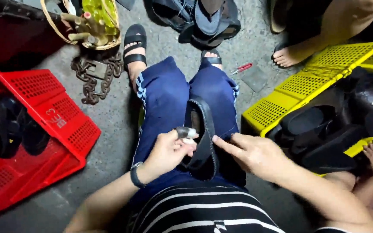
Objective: Hand-sewing the components of a sandal together using a needle and thread.
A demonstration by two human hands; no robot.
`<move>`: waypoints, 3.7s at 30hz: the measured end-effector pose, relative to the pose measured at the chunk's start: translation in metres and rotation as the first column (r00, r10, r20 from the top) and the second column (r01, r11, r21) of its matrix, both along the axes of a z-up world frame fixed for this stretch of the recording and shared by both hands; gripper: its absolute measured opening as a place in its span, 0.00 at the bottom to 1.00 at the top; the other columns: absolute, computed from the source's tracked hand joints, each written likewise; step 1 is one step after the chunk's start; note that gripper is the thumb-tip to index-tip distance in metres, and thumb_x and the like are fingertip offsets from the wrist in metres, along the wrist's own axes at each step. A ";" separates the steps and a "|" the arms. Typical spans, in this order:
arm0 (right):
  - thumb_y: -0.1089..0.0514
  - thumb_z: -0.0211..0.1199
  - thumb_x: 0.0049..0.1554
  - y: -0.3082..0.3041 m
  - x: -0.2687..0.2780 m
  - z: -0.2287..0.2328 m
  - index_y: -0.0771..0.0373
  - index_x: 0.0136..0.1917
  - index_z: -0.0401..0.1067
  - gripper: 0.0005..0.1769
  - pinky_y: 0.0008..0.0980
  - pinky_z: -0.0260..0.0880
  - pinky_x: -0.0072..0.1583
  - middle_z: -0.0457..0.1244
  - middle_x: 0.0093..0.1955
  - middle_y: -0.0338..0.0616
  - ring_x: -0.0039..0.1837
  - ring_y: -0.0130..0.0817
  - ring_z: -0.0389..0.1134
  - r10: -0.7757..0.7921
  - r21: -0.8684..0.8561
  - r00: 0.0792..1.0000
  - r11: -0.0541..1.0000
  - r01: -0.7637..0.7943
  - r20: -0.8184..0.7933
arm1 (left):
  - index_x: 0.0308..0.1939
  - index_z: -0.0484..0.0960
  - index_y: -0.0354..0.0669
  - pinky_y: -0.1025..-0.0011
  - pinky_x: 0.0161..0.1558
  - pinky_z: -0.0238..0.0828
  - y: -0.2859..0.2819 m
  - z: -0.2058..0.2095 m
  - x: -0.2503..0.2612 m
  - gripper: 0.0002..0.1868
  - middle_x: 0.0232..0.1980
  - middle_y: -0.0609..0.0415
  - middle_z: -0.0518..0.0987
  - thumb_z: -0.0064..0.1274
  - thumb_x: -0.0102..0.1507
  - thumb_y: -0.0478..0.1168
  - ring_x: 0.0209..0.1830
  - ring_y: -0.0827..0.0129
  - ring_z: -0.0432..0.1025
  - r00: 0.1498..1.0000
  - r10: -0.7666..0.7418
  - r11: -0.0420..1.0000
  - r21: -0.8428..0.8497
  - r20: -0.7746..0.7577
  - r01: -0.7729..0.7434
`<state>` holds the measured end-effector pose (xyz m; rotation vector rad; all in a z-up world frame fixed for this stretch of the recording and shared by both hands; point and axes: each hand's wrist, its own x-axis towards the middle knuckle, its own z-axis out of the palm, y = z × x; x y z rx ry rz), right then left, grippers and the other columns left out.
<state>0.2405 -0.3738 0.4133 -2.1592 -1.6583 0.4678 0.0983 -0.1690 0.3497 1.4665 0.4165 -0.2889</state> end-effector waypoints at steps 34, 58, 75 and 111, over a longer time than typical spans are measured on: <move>0.69 0.58 0.44 -0.033 0.003 0.008 0.67 0.56 0.68 0.24 0.37 0.65 0.60 0.63 0.58 0.52 0.60 0.48 0.66 -0.411 0.008 0.891 0.907 0.420 -0.193 | 0.38 0.75 0.38 0.65 0.43 0.63 0.050 0.078 0.023 0.09 0.42 0.47 0.71 0.51 0.53 0.30 0.40 0.56 0.66 0.983 0.033 0.668 0.727 0.179 -0.155; 0.56 0.39 0.59 0.004 -0.009 -0.018 0.55 0.67 0.62 0.25 0.34 0.66 0.38 0.54 0.44 0.42 0.36 0.37 0.61 0.030 0.007 0.999 1.000 -0.030 -0.011 | 0.37 0.79 0.43 0.59 0.57 0.61 0.084 0.038 0.030 0.15 0.43 0.50 0.74 0.66 0.48 0.35 0.52 0.54 0.66 0.904 -0.113 0.669 0.704 0.412 -0.238; 0.61 0.47 0.51 0.025 -0.034 -0.025 0.66 0.55 0.66 0.19 0.28 0.61 0.31 0.54 0.36 0.41 0.30 0.34 0.58 -0.002 0.043 0.983 0.999 -0.006 0.181 | 0.35 0.73 0.32 0.68 0.25 0.71 0.013 0.012 -0.010 0.13 0.44 0.39 0.73 0.60 0.51 0.33 0.31 0.54 0.75 0.883 -0.153 0.782 0.600 0.444 -0.167; 0.57 0.47 0.54 -0.071 -0.002 -0.005 0.43 0.52 0.67 0.14 0.10 0.46 0.26 0.46 0.25 0.23 0.25 0.13 0.45 -0.055 -0.188 -0.182 0.153 0.970 -0.982 | 0.35 0.77 0.26 0.59 0.46 0.70 0.104 0.003 -0.040 0.06 0.39 0.38 0.73 0.52 0.54 0.22 0.41 0.44 0.71 0.933 -0.047 0.227 0.914 0.356 -0.337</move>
